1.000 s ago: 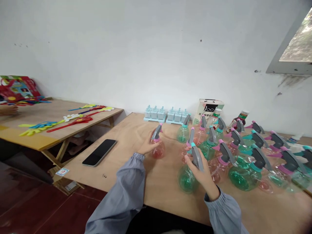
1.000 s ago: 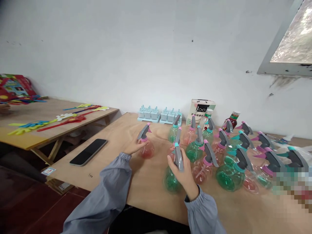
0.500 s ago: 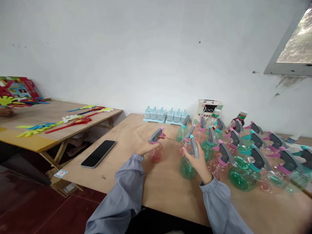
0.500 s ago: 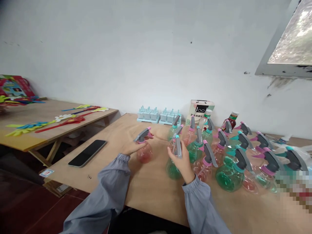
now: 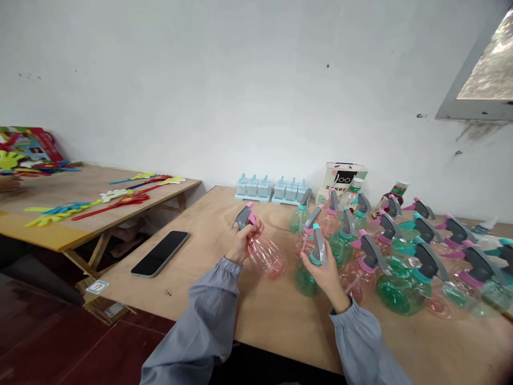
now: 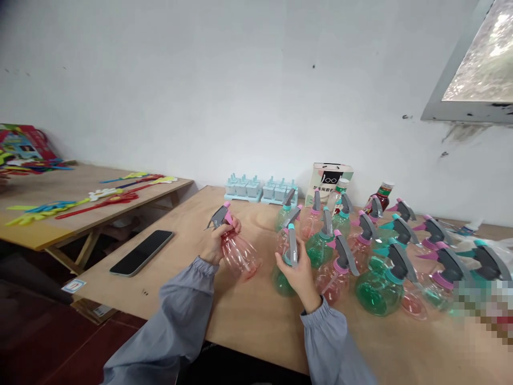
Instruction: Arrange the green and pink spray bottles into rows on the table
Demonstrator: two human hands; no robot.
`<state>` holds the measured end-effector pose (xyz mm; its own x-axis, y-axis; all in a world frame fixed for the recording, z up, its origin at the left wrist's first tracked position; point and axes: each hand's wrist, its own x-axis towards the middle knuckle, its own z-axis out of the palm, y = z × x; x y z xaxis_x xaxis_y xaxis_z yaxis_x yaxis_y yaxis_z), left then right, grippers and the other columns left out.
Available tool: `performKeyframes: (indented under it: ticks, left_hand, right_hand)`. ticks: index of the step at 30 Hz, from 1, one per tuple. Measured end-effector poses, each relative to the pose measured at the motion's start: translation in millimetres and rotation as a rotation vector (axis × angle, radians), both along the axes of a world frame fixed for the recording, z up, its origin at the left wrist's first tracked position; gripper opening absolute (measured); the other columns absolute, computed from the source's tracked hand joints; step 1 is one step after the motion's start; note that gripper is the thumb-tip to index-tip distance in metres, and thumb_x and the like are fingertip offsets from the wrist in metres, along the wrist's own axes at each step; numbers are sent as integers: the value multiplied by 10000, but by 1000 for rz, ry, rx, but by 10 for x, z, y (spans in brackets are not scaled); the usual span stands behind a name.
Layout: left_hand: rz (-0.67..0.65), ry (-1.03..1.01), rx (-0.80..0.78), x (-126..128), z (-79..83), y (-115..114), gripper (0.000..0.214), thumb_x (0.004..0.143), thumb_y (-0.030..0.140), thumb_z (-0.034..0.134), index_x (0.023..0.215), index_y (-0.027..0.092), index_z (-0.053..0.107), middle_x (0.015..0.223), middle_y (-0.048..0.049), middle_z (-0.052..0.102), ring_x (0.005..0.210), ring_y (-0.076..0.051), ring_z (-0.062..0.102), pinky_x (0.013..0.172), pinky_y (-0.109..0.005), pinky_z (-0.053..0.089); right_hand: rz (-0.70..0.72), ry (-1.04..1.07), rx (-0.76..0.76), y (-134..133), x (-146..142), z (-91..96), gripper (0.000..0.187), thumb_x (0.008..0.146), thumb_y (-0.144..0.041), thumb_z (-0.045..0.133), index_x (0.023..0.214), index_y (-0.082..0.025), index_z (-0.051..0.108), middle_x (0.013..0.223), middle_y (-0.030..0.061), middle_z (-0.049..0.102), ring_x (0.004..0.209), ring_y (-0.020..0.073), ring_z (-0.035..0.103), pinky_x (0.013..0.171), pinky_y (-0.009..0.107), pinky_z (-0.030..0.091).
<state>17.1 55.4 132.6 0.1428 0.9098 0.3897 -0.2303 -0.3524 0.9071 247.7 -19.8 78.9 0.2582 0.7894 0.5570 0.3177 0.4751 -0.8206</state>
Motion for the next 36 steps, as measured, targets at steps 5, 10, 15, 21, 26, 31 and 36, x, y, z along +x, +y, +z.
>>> performKeyframes:
  ticks: [5, 10, 15, 21, 26, 31, 36]
  left_hand:
    - [-70, -48, -52, 51, 58, -66, 233, 609, 325, 583, 815, 217, 570, 824, -61, 666, 924, -260, 665, 817, -413, 529]
    - [-138, -134, -39, 55, 43, -85, 112, 570, 292, 593, 605, 204, 533, 652, -28, 582, 753, -197, 615, 716, -337, 488]
    - [-177, -178, -153, 23, 20, -98, 262, 573, 258, 664, 828, 196, 677, 898, -55, 713, 1069, -251, 631, 866, -324, 459]
    - [-187, -215, -132, 58, 39, -90, 117, 551, 196, 664, 643, 187, 592, 636, 21, 592, 613, -108, 535, 600, -243, 402]
    - [-152, -154, -194, 57, 78, -137, 305, 543, 224, 668, 846, 196, 686, 861, -38, 721, 874, -189, 661, 688, -248, 456]
    - [-185, -179, -126, 41, 126, -163, 109, 554, 218, 657, 642, 186, 602, 676, 1, 627, 582, -96, 509, 562, -218, 407]
    - [-121, -96, -185, 8, 157, -172, 188, 535, 243, 660, 708, 198, 601, 698, -3, 626, 582, -111, 500, 534, -226, 382]
  right_hand:
    - [9, 18, -14, -5, -6, -30, 558, 782, -432, 754, 1248, -215, 536, 1035, 76, 731, 898, 221, 719, 900, 432, 577]
    - [-2, 9, 5, -15, 3, -23, 533, 788, -434, 751, 1235, -212, 563, 1005, 67, 735, 874, 212, 719, 878, 410, 588]
    - [9, 9, -1, 0, 17, -48, 536, 807, -445, 734, 1265, -224, 563, 1022, 64, 739, 880, 202, 722, 881, 395, 594]
    - [5, -2, 6, 7, 24, -65, 533, 815, -459, 722, 1266, -226, 562, 1022, 68, 735, 917, 213, 718, 909, 411, 581]
    - [17, 7, 3, 7, 26, -70, 527, 824, -456, 715, 1272, -227, 554, 1010, 62, 732, 903, 206, 715, 906, 408, 579]
    - [6, -7, 17, 7, 24, -65, 490, 834, -458, 697, 1246, -223, 571, 997, 65, 730, 900, 207, 707, 916, 418, 575]
    - [16, 14, 3, -6, 20, -51, 523, 825, -457, 703, 1271, -226, 556, 1012, 67, 737, 901, 212, 718, 900, 414, 583]
